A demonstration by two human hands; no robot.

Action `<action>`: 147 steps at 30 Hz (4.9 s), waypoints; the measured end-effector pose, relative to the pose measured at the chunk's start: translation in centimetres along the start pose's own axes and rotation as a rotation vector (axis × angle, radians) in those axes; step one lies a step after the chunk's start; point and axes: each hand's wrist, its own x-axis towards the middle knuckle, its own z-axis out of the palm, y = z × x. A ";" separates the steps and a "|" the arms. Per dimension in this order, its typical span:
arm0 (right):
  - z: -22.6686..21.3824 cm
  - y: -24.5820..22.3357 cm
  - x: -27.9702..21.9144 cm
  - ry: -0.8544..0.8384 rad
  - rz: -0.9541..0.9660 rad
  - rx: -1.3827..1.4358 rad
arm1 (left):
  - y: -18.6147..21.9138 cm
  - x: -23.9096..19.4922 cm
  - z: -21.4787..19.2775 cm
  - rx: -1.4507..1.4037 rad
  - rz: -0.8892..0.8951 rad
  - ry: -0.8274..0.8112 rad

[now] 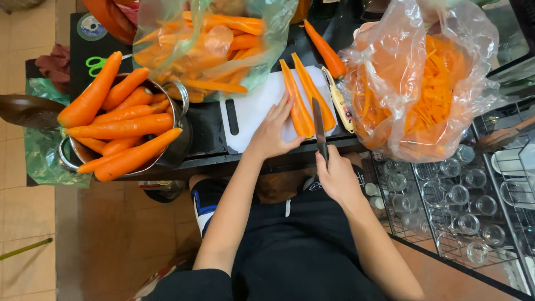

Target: The person peels a carrot using a peeler, then cuts it into smaller pieces with a knife on a cutting board. They place the cut pieces into a plastic bag and repeat the process with another carrot.

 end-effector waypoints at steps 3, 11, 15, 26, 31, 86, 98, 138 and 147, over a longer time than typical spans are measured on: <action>0.0 -0.1 -0.1 -0.029 -0.025 -0.168 | 0.2 -0.2 0.2 0.018 0.005 -0.014; 0.1 0.0 0.7 -0.130 -0.018 -0.340 | -0.1 -0.4 0.4 0.044 0.009 -0.020; 0.4 0.5 0.8 -0.126 -0.063 -0.337 | 0.1 -0.3 0.3 0.034 0.006 -0.018; 1.2 1.6 1.0 -0.109 -0.198 -0.498 | 2.9 -0.2 -1.2 0.107 0.058 -0.023; 2.0 1.1 0.3 -0.118 -0.141 -0.570 | 2.6 -0.8 -0.9 0.203 0.186 -0.100; 0.3 2.8 6.1 -0.456 -0.060 -0.346 | 1.4 1.6 0.4 0.341 0.336 -0.204; 1.7 6.1 6.4 -0.281 -0.191 -0.594 | 1.7 1.1 -0.3 0.266 0.327 -0.229; -2.8 -4.5 -4.3 0.003 -0.185 -0.241 | 10.7 2.7 -6.8 -0.031 0.215 0.358; -3.0 -5.9 -2.7 -0.060 -0.178 -0.467 | 10.2 3.8 -8.6 -0.015 0.212 0.368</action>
